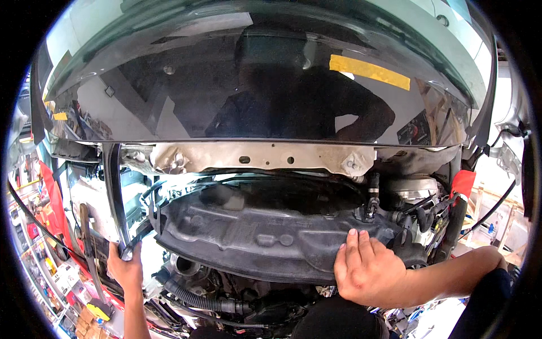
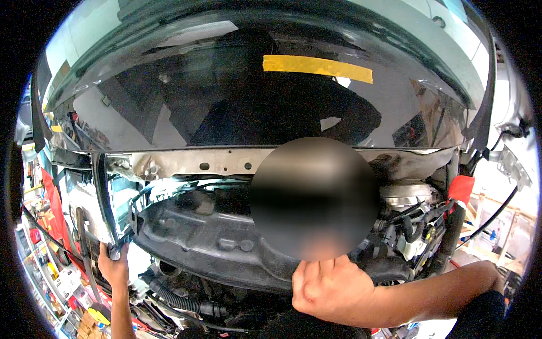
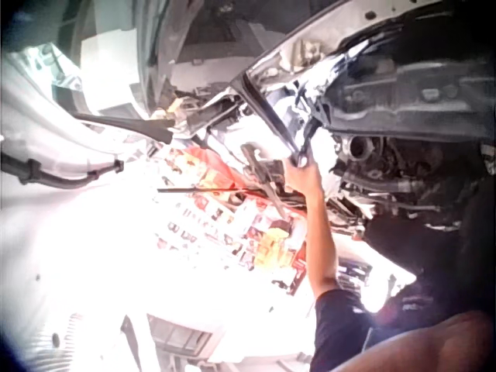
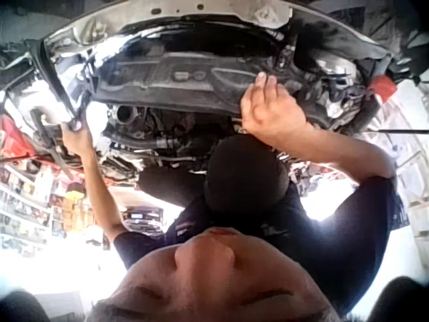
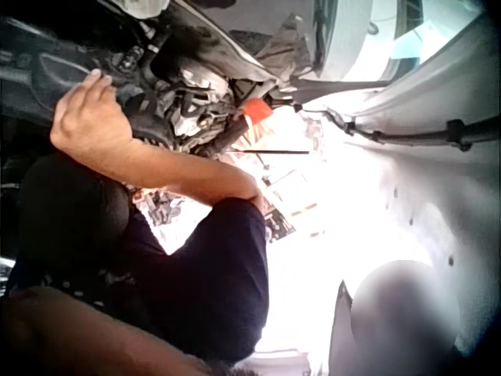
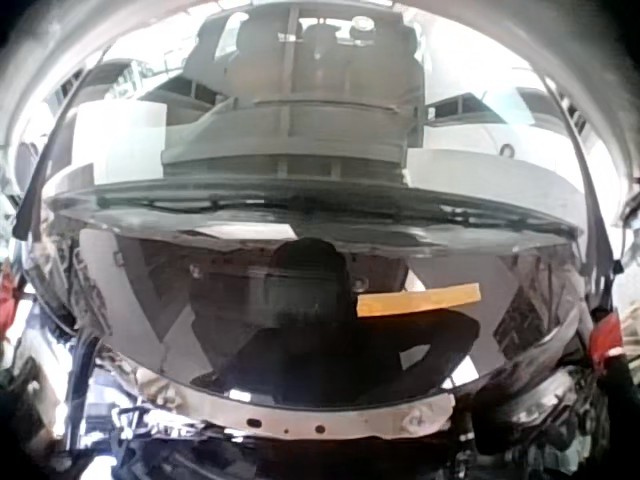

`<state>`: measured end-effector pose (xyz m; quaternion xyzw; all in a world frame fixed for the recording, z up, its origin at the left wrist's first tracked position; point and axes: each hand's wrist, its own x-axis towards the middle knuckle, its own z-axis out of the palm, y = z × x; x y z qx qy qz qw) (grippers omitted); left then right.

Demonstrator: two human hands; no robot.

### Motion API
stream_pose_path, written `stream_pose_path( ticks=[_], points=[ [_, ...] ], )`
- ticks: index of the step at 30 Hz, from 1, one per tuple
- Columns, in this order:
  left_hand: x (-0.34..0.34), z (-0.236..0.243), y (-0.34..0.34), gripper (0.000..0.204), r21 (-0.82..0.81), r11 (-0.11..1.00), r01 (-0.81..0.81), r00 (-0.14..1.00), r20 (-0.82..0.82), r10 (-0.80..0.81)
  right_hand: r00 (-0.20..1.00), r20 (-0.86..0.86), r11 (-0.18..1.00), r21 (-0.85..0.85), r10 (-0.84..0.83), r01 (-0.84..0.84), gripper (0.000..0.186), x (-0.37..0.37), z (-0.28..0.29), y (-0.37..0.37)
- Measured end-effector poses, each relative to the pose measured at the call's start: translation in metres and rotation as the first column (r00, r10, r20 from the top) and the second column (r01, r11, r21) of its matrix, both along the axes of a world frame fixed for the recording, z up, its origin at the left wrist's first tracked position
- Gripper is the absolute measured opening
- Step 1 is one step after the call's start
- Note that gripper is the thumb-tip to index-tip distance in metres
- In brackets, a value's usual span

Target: The person positions and secures a black plastic cowl panel across the base of a vehicle's windshield, fitting it over engine components and around structural braces by hand.

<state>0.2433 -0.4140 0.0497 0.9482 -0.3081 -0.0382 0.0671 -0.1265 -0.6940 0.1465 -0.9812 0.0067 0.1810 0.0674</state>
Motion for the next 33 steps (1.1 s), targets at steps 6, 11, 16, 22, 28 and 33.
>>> stream_pose_path(
  ticks=[6,11,16,22,28,33],
  points=[
    [-0.008,0.012,-0.014,0.035,0.04,0.997,-0.069,0.995,-0.07,0.071,0.994,0.103,1.0,0.006,-0.03,0.03,0.036,-0.006,-0.013,-0.015],
    [0.008,0.017,-0.027,0.04,0.093,0.996,0.018,0.999,0.034,-0.022,0.999,0.049,0.998,0.058,0.0,-0.003,0.033,0.0,-0.007,-0.034],
    [0.031,0.011,-0.033,0.047,0.189,0.982,0.014,0.999,-0.05,-0.004,0.986,-0.141,0.993,0.067,-0.092,0.102,0.014,0.026,0.001,-0.038],
    [0.022,0.017,0.006,0.054,0.183,0.983,-0.033,0.993,-0.106,0.053,0.986,-0.147,0.997,-0.03,-0.073,0.07,0.01,0.029,0.018,0.009],
    [0.02,0.012,0.014,0.051,0.136,0.989,-0.059,0.997,-0.039,0.065,0.987,-0.155,0.997,-0.071,-0.039,0.028,0.013,0.036,0.02,0.013],
    [0.006,0.001,0.02,0.052,0.055,0.996,-0.073,0.997,-0.002,0.073,0.933,-0.339,0.992,-0.087,-0.116,0.092,0.014,0.047,0.024,0.005]
  ],
)
